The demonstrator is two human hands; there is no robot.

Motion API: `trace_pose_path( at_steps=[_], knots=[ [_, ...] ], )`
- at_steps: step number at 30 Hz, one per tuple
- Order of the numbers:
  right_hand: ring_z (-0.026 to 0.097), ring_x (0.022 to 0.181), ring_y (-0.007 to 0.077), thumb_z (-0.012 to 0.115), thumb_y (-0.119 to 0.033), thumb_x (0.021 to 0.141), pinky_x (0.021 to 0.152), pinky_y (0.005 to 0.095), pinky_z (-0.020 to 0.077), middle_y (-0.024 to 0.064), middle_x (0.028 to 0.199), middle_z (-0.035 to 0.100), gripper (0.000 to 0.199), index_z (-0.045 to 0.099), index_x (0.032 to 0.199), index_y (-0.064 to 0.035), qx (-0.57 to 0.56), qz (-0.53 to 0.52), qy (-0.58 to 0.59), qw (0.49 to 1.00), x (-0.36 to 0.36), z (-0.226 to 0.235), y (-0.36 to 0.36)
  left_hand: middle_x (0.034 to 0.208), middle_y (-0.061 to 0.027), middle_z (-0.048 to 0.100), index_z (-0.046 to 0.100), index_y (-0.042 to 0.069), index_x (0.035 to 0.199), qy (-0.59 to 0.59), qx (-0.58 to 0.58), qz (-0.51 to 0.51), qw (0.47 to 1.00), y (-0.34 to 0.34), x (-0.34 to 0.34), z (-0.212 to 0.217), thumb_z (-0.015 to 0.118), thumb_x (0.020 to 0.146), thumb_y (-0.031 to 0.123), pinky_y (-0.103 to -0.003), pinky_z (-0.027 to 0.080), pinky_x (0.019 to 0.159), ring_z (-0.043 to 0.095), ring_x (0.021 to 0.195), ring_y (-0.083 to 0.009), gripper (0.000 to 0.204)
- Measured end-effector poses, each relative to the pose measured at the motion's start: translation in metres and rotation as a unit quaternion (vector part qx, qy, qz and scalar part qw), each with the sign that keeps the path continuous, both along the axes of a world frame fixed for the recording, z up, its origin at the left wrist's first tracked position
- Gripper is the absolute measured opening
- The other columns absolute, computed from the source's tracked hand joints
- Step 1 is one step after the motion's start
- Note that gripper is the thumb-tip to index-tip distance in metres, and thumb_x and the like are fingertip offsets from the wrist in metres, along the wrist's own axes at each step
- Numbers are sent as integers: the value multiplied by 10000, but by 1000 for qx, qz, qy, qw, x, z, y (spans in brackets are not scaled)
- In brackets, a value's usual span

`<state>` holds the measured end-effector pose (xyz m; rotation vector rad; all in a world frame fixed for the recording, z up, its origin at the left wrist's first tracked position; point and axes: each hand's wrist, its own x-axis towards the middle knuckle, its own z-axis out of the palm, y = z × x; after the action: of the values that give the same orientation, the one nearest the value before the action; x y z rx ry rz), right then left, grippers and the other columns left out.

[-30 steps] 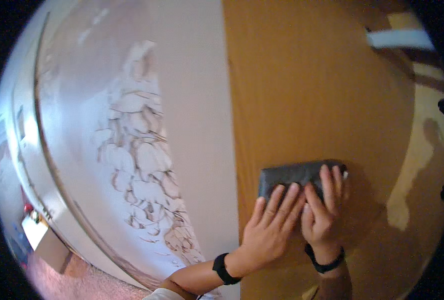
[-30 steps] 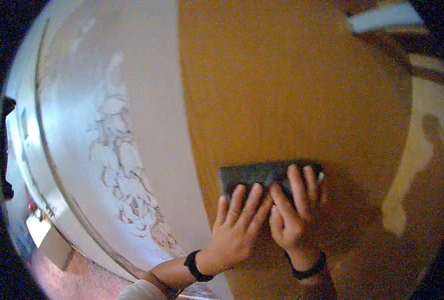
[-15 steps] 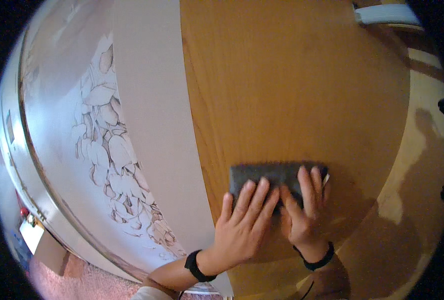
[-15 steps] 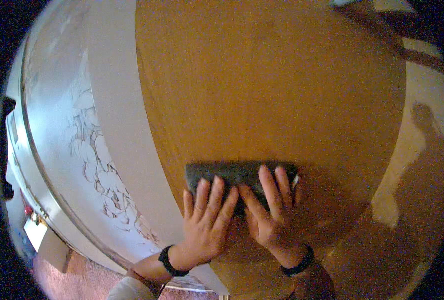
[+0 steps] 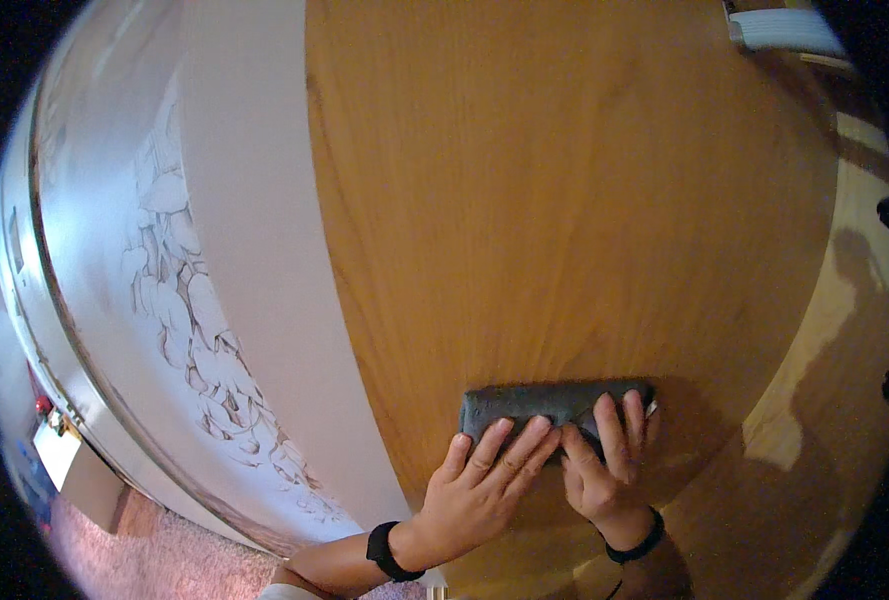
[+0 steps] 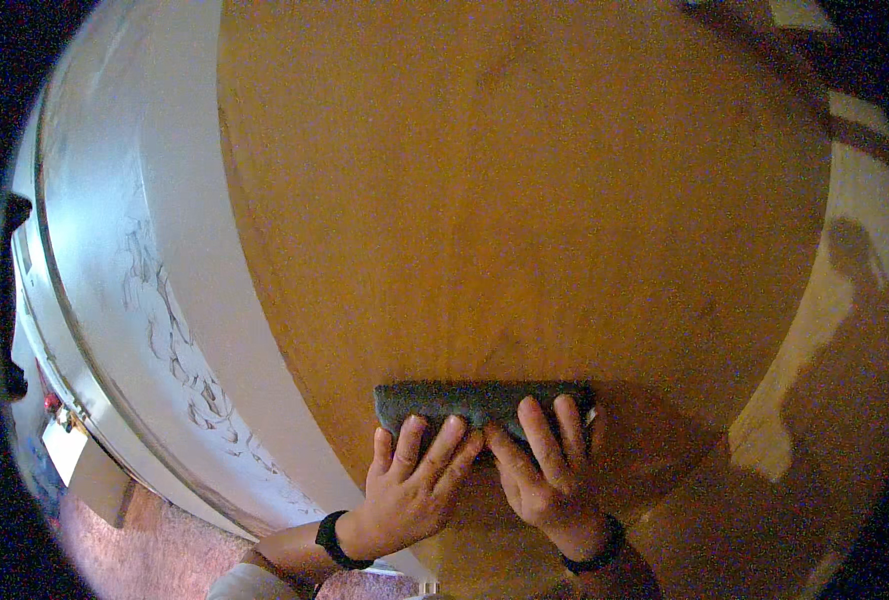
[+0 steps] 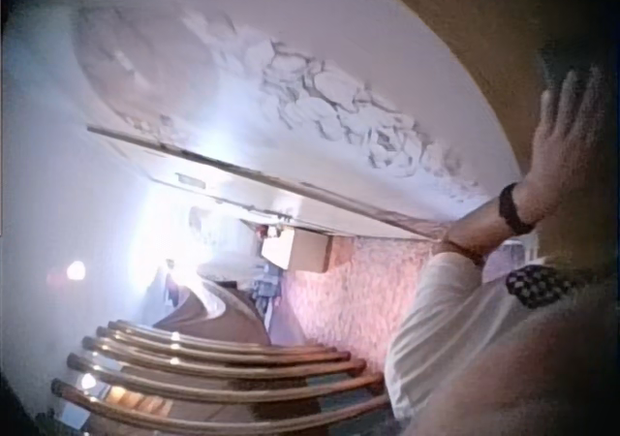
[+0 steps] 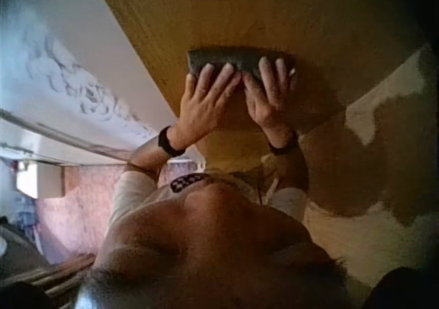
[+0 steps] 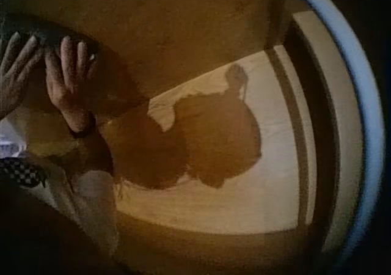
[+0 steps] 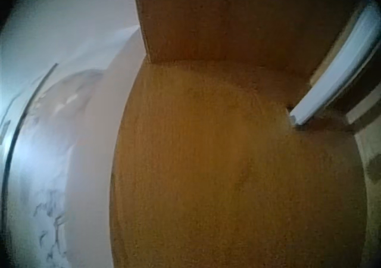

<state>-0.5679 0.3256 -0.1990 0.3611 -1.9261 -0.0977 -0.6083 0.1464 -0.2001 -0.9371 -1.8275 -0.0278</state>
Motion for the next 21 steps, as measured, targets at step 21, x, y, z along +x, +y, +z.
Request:
trace_pose_path(
  at_steps=[21],
  knots=[
    [378, 1238, 423, 533, -180, 806, 1024, 608, 204, 165, 1321, 461, 271, 681, 1034, -188, -45, -61, 11, 997, 18, 45, 58, 1451, -2, 335, 430, 158, 1359, -50, 30, -50, 997, 75, 10, 36, 386, 859, 229, -391, 172, 1066, 272, 1340, -216, 507]
  ],
)
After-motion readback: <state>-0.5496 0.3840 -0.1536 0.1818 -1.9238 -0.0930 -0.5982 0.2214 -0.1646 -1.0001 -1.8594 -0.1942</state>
